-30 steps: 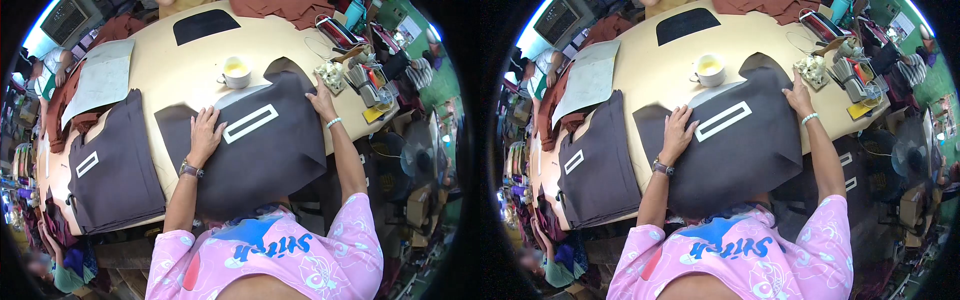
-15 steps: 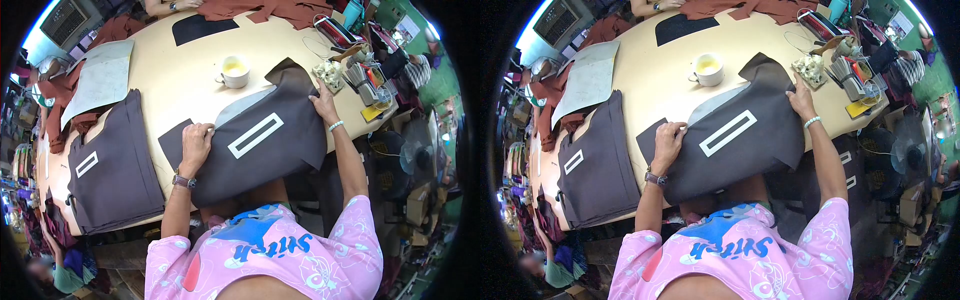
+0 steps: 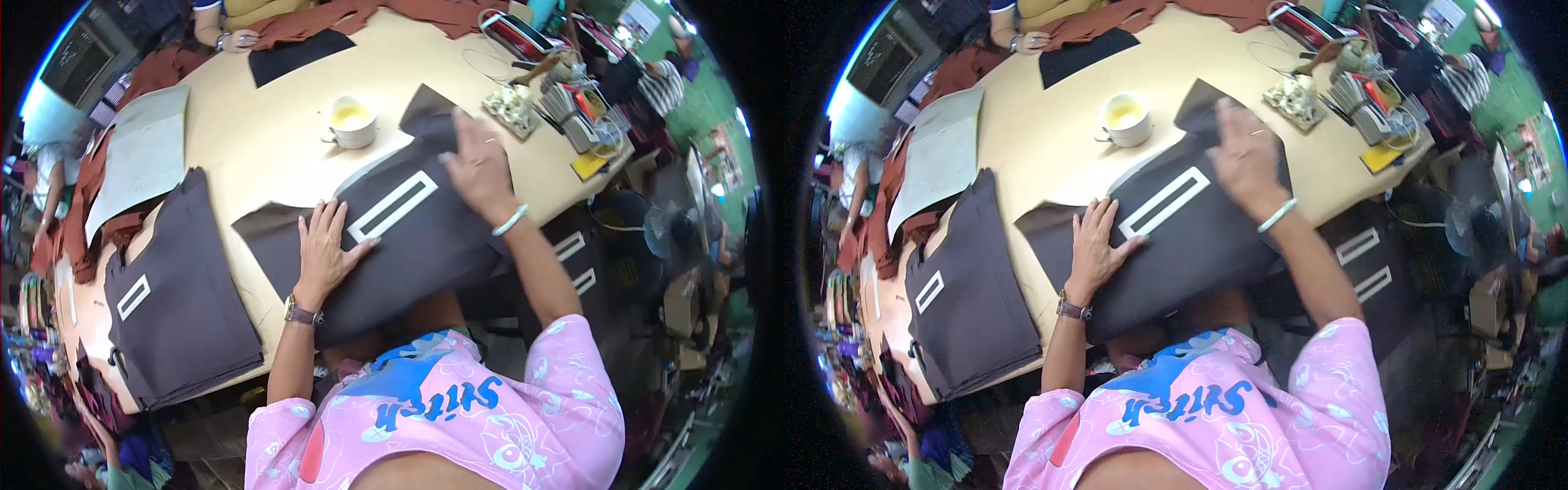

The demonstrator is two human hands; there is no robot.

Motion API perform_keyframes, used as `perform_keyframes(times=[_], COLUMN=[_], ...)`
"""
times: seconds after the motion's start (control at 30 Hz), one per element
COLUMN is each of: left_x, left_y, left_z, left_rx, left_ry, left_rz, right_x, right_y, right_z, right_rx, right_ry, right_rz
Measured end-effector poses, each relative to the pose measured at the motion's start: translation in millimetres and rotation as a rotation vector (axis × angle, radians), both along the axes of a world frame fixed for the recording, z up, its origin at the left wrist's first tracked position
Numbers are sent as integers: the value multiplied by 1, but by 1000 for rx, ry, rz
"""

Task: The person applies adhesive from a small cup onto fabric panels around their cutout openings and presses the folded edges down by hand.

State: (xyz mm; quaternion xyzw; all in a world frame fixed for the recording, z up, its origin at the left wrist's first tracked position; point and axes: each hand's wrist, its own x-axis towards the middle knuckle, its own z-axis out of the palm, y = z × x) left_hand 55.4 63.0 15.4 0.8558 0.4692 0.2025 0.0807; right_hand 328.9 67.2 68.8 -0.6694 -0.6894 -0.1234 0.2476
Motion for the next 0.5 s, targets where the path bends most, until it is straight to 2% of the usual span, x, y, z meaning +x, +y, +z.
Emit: perform_keyframes(times=[0.03,0.13,0.2,0.27,0.33,0.4,0.47,0.5], left_x=[2,2,4,1,1,1,2,2], left_y=[-1,0,1,4,14,20,21,21], left_z=[-6,-8,-2,4,10,10,9,1], left_rx=[-18,-15,14,17,8,55,38,99], left_ry=[25,29,36,52,67,47,26,-36], left_rz=[-17,-13,-35,-56,-94,-96,-80,-79], right_x=[-24,-77,-69,-38,22,86,83,81], right_y=[-13,-57,-71,-76,-73,-71,-65,-57], right_z=[-3,-42,-78,-60,-54,-79,-32,-21], right_rx=[-4,-240,-158,-231,-159,17,-102,-53], right_ry=[-54,272,223,188,357,218,163,42], right_rz=[-4,153,64,-226,-355,-448,-495,-397])
